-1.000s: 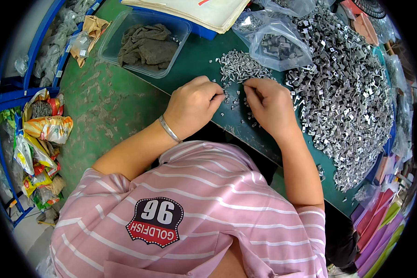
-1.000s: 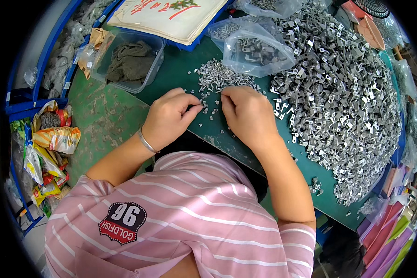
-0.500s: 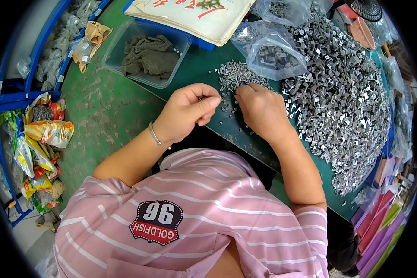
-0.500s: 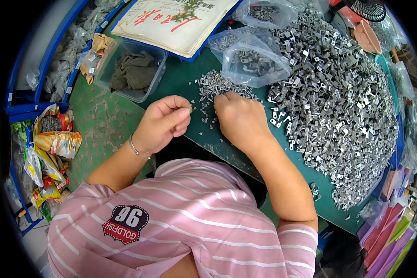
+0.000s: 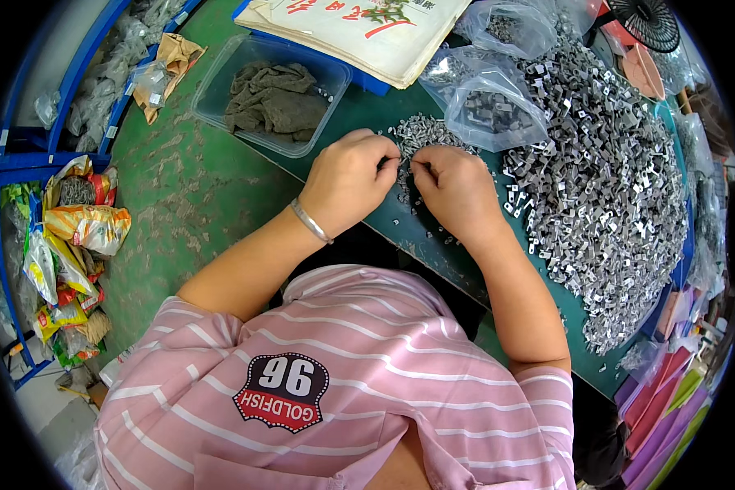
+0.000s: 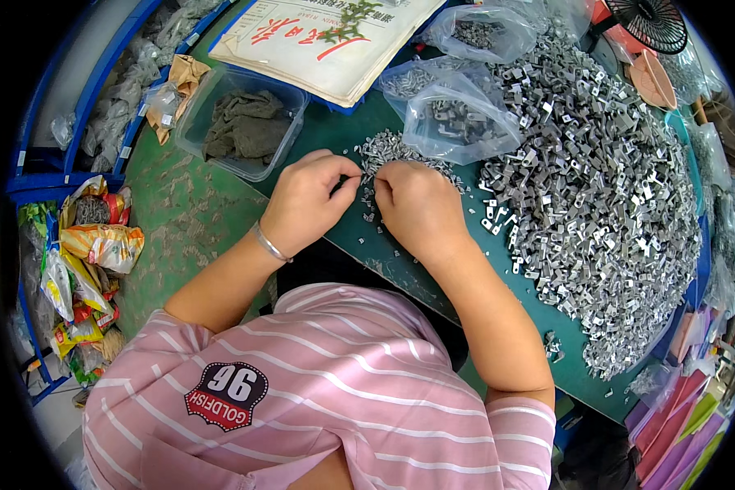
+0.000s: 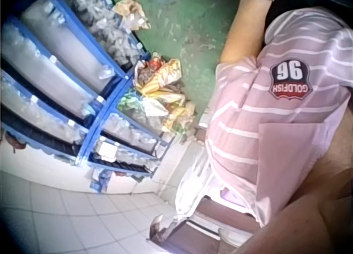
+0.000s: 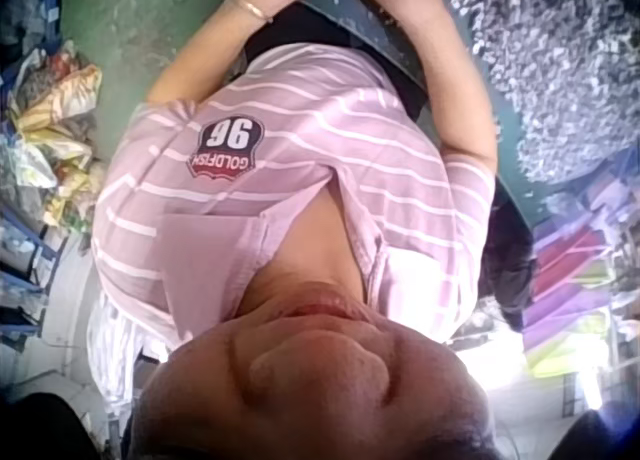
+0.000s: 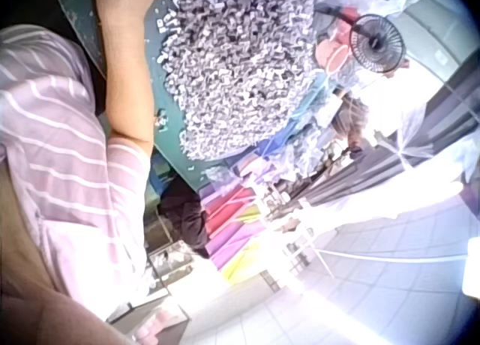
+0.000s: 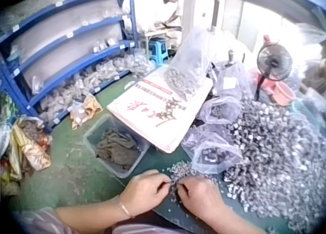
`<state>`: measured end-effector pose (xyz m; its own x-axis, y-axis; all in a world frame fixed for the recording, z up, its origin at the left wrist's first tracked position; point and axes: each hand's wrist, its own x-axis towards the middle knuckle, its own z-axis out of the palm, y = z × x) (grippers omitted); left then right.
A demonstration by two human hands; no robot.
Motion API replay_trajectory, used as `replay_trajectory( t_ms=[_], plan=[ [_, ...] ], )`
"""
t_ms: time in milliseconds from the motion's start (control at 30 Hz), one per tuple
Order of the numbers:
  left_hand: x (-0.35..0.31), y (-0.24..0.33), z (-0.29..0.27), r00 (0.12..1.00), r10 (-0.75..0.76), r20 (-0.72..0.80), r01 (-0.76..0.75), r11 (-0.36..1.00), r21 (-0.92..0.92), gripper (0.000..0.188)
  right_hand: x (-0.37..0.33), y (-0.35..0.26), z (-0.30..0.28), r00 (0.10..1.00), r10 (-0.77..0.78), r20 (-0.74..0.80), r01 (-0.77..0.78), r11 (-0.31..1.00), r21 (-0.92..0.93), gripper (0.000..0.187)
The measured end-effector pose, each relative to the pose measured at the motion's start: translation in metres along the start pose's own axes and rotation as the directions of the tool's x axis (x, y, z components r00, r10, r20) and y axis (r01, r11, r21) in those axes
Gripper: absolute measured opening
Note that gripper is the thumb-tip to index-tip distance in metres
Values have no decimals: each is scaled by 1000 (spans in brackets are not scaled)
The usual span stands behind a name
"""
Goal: The person picks up metal hardware components from a large pile, looks at them, and places some into smaller groups or containers.
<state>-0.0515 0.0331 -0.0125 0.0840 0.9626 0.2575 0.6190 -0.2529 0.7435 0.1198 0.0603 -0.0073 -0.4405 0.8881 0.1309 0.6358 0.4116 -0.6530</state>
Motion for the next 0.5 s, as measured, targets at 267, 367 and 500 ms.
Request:
replay_trajectory(
  t_ms=[267,367,500],
  plan=[
    [4,2,-1,991,-18,134,-16,968,249,7,0,-10,-5,995,-9,95,22,991,-134,8],
    [4,-1,-1,987,-7,163,-32,972,234,7,-3,6,-15,963,197,185,-256,882,396,8],
    [0,-2,0,991,-28,131,1,980,201,9,-8,25,-33,888,156,433,-425,-85,901,12]
  ],
)
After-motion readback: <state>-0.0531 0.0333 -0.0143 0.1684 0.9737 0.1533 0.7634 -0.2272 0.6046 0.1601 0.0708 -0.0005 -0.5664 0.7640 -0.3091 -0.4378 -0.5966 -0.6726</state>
